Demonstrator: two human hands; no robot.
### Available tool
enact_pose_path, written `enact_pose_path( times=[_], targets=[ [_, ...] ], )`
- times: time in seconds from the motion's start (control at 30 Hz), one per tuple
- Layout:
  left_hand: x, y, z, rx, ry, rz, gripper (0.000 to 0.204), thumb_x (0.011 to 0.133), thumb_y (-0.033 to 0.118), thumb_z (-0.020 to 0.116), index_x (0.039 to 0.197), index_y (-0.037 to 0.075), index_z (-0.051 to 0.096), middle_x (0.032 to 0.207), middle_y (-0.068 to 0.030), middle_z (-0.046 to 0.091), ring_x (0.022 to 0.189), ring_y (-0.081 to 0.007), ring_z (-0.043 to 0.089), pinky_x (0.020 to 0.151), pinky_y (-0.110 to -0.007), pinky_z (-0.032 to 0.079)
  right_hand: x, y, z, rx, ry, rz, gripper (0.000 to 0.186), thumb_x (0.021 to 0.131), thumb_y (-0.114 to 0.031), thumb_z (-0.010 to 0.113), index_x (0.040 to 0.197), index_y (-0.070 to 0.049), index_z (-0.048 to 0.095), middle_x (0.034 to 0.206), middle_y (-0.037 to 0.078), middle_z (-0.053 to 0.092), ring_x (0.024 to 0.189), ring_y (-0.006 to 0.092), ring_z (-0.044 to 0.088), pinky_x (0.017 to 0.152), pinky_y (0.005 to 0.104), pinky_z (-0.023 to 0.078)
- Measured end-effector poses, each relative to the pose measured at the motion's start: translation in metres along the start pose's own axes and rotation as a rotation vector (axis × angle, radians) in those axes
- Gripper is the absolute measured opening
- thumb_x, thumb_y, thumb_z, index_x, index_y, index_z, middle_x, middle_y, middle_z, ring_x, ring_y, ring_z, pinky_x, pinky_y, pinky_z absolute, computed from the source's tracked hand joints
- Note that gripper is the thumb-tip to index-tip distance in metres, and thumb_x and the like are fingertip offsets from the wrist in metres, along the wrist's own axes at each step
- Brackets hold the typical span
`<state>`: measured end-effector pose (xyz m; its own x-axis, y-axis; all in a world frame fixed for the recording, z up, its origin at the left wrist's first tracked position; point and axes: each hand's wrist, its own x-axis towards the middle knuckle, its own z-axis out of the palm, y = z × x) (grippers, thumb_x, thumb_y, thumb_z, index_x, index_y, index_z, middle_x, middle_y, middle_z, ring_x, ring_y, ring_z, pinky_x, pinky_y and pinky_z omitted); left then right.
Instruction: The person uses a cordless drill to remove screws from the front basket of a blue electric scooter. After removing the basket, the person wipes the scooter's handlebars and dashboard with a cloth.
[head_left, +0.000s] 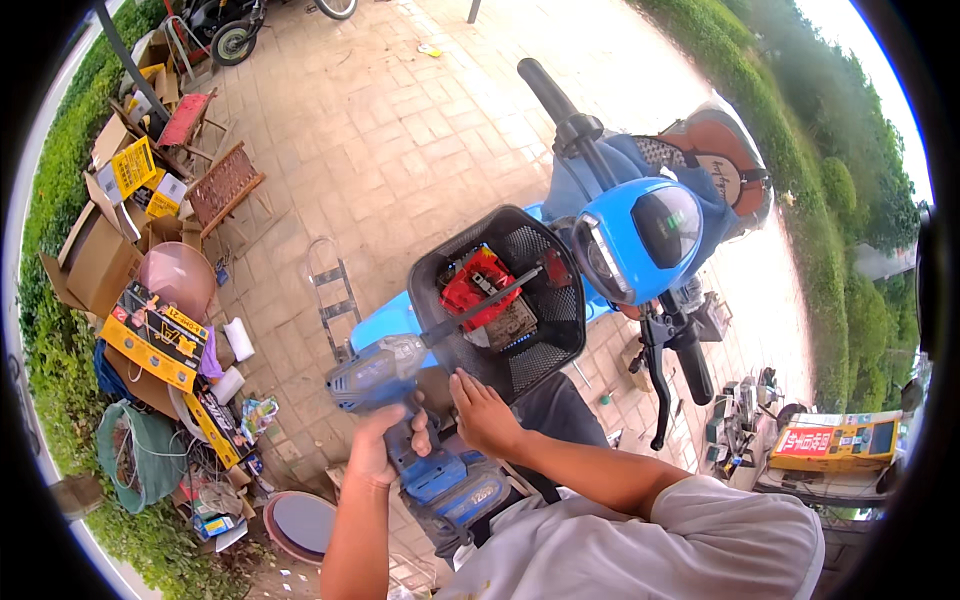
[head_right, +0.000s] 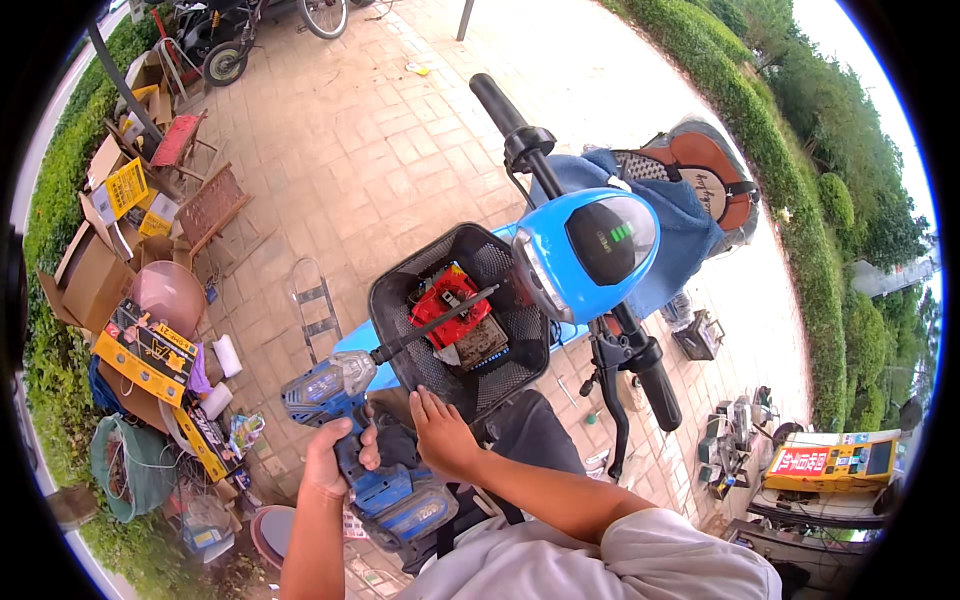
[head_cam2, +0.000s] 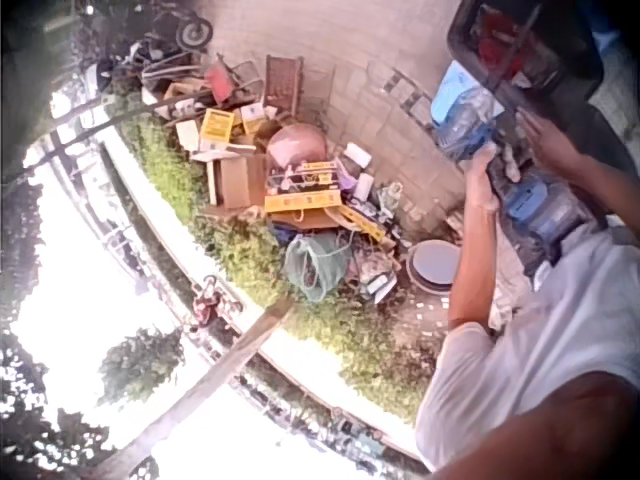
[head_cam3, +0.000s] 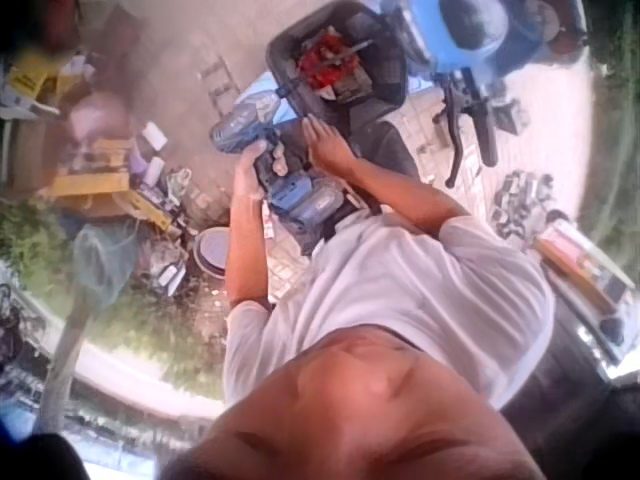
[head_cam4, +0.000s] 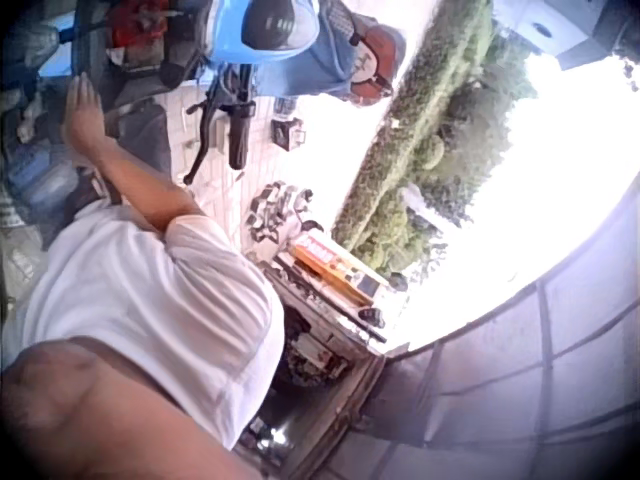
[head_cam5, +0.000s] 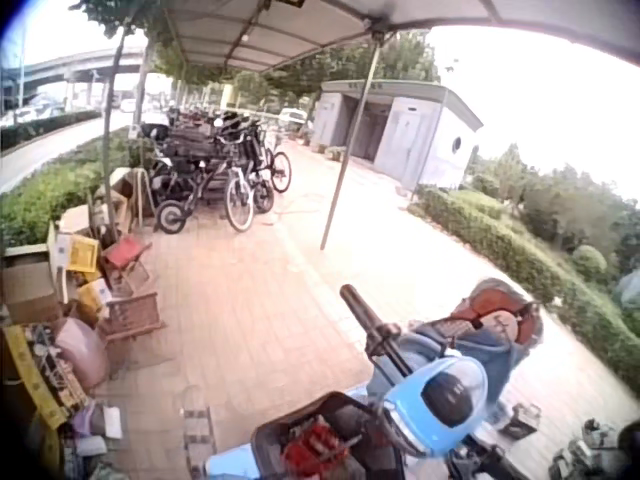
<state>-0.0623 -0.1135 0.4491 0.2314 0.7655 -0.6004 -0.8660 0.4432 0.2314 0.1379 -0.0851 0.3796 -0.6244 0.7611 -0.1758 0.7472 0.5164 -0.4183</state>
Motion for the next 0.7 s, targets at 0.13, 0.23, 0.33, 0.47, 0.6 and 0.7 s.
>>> enact_pose_path(
  times=[0.13,0.23,0.33,0.47,0.6,0.7],
  targets=[
    [0.008,-0.011,0.002,0.076,0.034,-0.057,0.037,0.079,0.017,0.059,0.11,-0.001,0.05,0.077,-0.0096,0.054,0.056,-0.0185,0.052,0.054,-0.034,0.044,0.007,-0.001,0.013,0.021,-0.081,0.029,0.064,0.076,-0.007,0.051,0.135,0.009,0.032,0.14,0.025,0.036,0.128,0.0345,0.04,0.097,0.0446,0.038],
    [0.022,-0.017,-0.007,0.052,0.026,-0.111,0.033,0.08,0.016,0.058,0.108,-0.001,0.051,0.077,-0.0096,0.055,0.055,-0.0174,0.05,0.053,-0.032,0.043,0.009,-0.004,0.018,0.031,-0.079,0.058,0.064,0.077,-0.013,0.053,0.135,0.006,0.033,0.141,0.024,0.036,0.128,0.0355,0.04,0.099,0.0479,0.038],
    [0.033,-0.018,-0.014,-0.021,0.053,-0.182,0.031,0.081,0.016,0.057,0.107,-0.001,0.052,0.076,-0.0088,0.055,0.055,-0.0169,0.05,0.052,-0.031,0.043,0.006,-0.002,0.024,-0.049,-0.089,0.047,0.064,0.078,-0.016,0.052,0.135,0.005,0.033,0.142,0.022,0.036,0.129,0.0337,0.04,0.099,0.0464,0.038],
    [0.042,-0.019,-0.012,-0.075,0.078,-0.22,0.029,0.083,0.017,0.055,0.105,-0.001,0.053,0.075,-0.008,0.055,0.054,-0.0154,0.049,0.051,-0.03,0.042,0.007,0.004,0.028,-0.106,-0.141,0.003,0.061,0.079,-0.02,0.052,0.134,0.004,0.038,0.143,0.021,0.035,0.13,0.0305,0.04,0.098,0.0438,0.04],
    [0.053,-0.014,-0.016,-0.151,0.048,-0.278,0.027,0.083,0.018,0.055,0.102,-0.001,0.053,0.074,-0.0075,0.054,0.053,-0.0145,0.048,0.05,-0.029,0.041,0.011,0.007,0.008,-0.066,-0.176,-0.027,0.063,0.078,-0.014,0.052,0.138,-0.002,0.037,0.141,0.015,0.042,0.122,0.0263,0.049,0.085,0.0403,0.049],
    [0.058,-0.011,-0.014,-0.151,0.054,-0.259,0.027,0.083,0.019,0.055,0.101,-0.001,0.052,0.073,-0.0077,0.054,0.052,-0.0143,0.047,0.05,-0.029,0.04,0.011,0.015,0.01,0.015,-0.181,-0.035,0.063,0.077,-0.012,0.054,0.138,-0.006,0.039,0.136,0.013,0.048,0.111,0.0259,0.058,0.078,0.0386,0.053]
  ],
)
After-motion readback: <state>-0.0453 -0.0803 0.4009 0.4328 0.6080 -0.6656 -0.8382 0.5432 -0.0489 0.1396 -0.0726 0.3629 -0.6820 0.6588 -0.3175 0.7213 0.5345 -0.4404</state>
